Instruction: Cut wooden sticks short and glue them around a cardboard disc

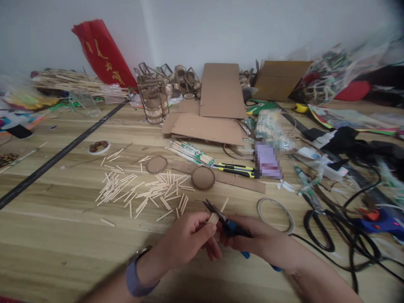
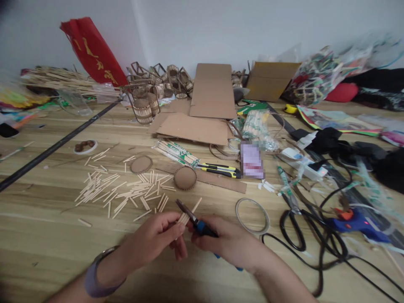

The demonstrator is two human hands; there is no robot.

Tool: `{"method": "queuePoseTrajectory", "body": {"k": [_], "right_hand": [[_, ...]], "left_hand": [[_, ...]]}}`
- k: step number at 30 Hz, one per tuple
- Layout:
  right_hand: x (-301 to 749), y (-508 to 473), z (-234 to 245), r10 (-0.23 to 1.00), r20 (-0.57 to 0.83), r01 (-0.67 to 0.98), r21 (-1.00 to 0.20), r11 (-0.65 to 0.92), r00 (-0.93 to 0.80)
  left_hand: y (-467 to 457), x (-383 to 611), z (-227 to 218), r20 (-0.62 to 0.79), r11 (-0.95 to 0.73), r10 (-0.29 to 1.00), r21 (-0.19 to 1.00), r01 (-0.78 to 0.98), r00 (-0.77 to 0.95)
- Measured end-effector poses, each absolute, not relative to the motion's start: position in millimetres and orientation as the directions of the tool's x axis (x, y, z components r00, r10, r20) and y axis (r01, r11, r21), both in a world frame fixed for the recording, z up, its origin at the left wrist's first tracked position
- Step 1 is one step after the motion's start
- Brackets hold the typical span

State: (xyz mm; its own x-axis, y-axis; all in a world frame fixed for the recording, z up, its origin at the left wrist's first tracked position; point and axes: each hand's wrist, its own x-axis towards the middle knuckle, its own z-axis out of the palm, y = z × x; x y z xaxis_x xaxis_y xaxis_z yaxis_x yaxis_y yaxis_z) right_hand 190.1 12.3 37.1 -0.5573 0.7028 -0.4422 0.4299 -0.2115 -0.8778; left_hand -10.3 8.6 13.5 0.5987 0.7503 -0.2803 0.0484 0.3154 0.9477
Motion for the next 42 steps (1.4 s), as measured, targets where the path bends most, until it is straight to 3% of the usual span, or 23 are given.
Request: {"method": "queuePoseTrajectory", "body": {"k": [7,21,28,35,42], "right_hand": [[188.2,11.9,35.6,0.722,-0.410,0.404,-0.894,-0.195,-0.557],[178.7,6.8,33.5,0.824,-0.300,0.537,-0.844,0.006,-0.481],[177.5,3.8,28.0,0.857,-0.281,0.590,-0.807,0.034,-0.433],[189.2,6.2,29.8,0.747,-0.363,0.390,-0.908,-0.150,-0.556],[189.7,4.2,29.1,0.703,-0.411,0.293,-0.911,-0.290,-0.580]], "left_hand": [[8.6,-10.9,14.5,-0.279,0.319,0.746,0.947,0.043,0.605],[9.6,-12.0,9.2,-0.246,0.228,0.772,0.968,0.105,0.586],[6.1,-11.8,11.2,-0.260,0.191,0.780,0.965,0.180,0.569],[4.8,-10.9,15.2,-0.273,0.213,0.746,0.962,0.171,0.607],[6.7,-10.6,16.9,-0.279,0.259,0.742,0.958,0.123,0.609]]}}
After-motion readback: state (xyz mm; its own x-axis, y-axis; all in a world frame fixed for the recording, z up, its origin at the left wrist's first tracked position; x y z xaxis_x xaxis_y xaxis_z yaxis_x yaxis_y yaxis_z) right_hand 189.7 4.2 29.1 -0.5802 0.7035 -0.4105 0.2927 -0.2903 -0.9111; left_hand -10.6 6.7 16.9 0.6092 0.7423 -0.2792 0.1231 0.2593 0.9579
